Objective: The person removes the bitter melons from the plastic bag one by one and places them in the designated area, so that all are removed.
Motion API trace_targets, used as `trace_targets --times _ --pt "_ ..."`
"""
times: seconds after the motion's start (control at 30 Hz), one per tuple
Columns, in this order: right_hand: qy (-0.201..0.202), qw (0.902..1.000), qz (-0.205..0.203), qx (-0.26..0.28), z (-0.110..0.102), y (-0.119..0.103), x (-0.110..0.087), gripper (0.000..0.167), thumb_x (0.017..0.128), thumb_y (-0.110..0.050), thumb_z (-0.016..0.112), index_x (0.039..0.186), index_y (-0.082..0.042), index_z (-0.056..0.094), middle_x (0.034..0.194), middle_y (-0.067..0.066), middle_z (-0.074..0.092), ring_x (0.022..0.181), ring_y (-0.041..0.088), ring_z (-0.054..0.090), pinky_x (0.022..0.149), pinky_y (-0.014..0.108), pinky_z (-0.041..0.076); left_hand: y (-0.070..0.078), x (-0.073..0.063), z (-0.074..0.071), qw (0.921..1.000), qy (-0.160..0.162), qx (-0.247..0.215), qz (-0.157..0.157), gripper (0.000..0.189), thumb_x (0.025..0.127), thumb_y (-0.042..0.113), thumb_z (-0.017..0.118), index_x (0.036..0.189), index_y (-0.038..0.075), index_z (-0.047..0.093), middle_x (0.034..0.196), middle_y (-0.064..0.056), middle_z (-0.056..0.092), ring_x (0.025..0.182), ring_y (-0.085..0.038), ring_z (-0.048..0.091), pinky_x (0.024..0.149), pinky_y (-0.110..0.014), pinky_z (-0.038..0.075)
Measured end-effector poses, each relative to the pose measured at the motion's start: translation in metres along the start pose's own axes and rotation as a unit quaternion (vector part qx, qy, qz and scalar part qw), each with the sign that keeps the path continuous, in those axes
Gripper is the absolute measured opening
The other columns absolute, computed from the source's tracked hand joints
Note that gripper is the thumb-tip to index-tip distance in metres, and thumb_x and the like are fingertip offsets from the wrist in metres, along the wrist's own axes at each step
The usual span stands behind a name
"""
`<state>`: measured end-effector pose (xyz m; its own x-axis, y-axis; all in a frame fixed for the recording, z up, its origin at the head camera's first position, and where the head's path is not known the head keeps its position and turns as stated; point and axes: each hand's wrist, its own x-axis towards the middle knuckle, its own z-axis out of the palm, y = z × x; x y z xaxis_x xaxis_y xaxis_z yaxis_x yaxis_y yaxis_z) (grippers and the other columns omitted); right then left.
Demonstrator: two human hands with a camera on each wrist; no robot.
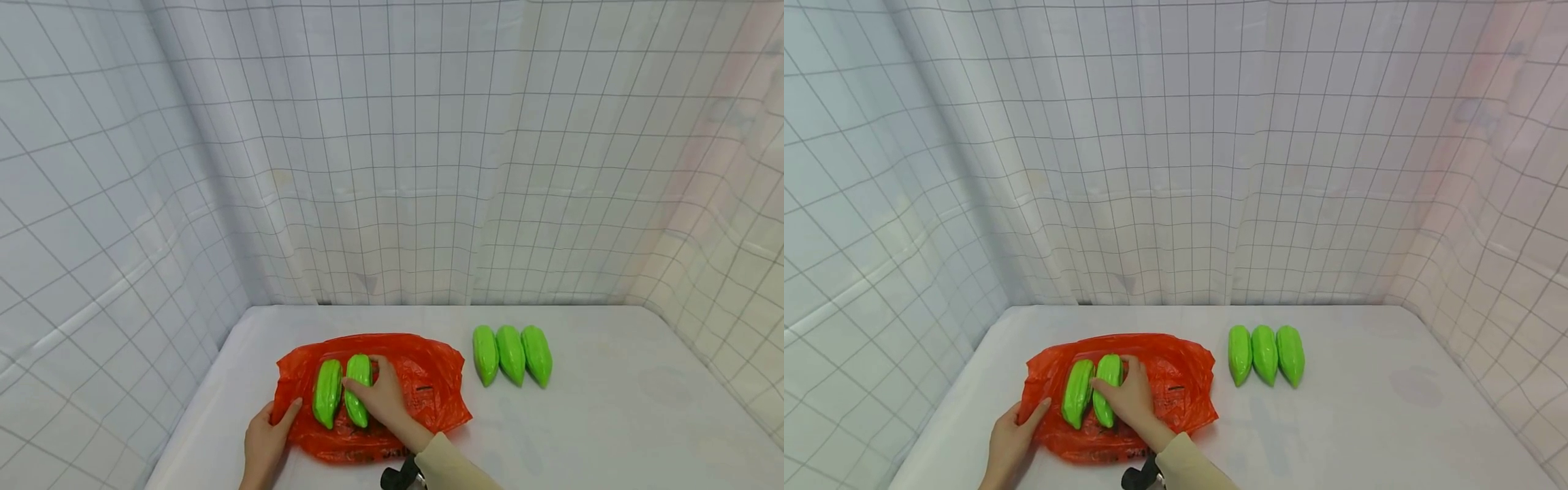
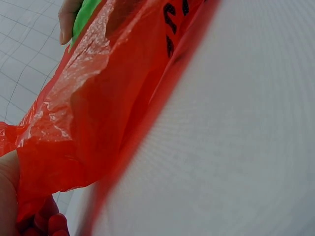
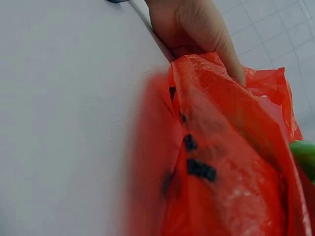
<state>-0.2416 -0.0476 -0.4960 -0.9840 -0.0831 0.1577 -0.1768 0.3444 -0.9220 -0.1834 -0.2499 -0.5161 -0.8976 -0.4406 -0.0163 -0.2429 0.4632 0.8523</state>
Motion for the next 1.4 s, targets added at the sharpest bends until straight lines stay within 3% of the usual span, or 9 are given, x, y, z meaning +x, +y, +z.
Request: trace_targets --times 0.5,0.83,1.03,1.4 --pt "0.019 0.9988 -0.005 0.044 -0.017 -0.006 0.003 0.068 0.078 -0.040 0.076 0.127 -0.003 0.047 0.104 0.006 0.049 0.084 0.015 0.051 0.066 0.029 0.047 0.000 -0.001 0.001 1.0000 -0.009 -0.001 -0.001 0.063 0.088 0.053 0.060 0.110 -0.006 0.060 0.078 -0.006 0.063 0.069 -0.019 0.051 0.057 -0.025 0.044" --pt "0.030 0.9960 -0.017 0.082 -0.029 -0.017 0.004 0.063 0.080 -0.038 0.075 0.127 -0.006 0.048 0.104 0.006 0.048 0.075 0.016 0.047 0.060 0.029 0.044 0.000 -0.001 0.002 0.9999 -0.012 -0.006 -0.006 0.064 0.088 0.053 0.060 0.110 -0.006 0.059 0.078 -0.006 0.062 0.070 -0.020 0.052 0.058 -0.024 0.045" --pt "0.050 0.9937 -0.028 0.096 -0.038 -0.023 0.005 0.061 0.080 -0.036 0.075 0.127 -0.006 0.049 0.106 0.006 0.049 0.081 0.018 0.050 0.065 0.030 0.046 0.001 0.000 0.000 1.0000 -0.007 0.004 0.006 0.060 0.089 0.051 0.060 0.108 -0.006 0.060 0.076 -0.005 0.061 0.070 -0.020 0.051 0.058 -0.025 0.043" --pt "0.086 0.9874 -0.038 0.127 -0.053 -0.025 0.003 0.060 0.080 -0.029 0.076 0.129 -0.008 0.048 0.109 0.007 0.048 0.073 0.018 0.048 0.058 0.027 0.047 0.003 0.000 -0.002 1.0000 -0.009 0.004 0.001 0.061 0.089 0.052 0.060 0.110 -0.006 0.059 0.080 -0.006 0.063 0.071 -0.020 0.052 0.059 -0.024 0.045"
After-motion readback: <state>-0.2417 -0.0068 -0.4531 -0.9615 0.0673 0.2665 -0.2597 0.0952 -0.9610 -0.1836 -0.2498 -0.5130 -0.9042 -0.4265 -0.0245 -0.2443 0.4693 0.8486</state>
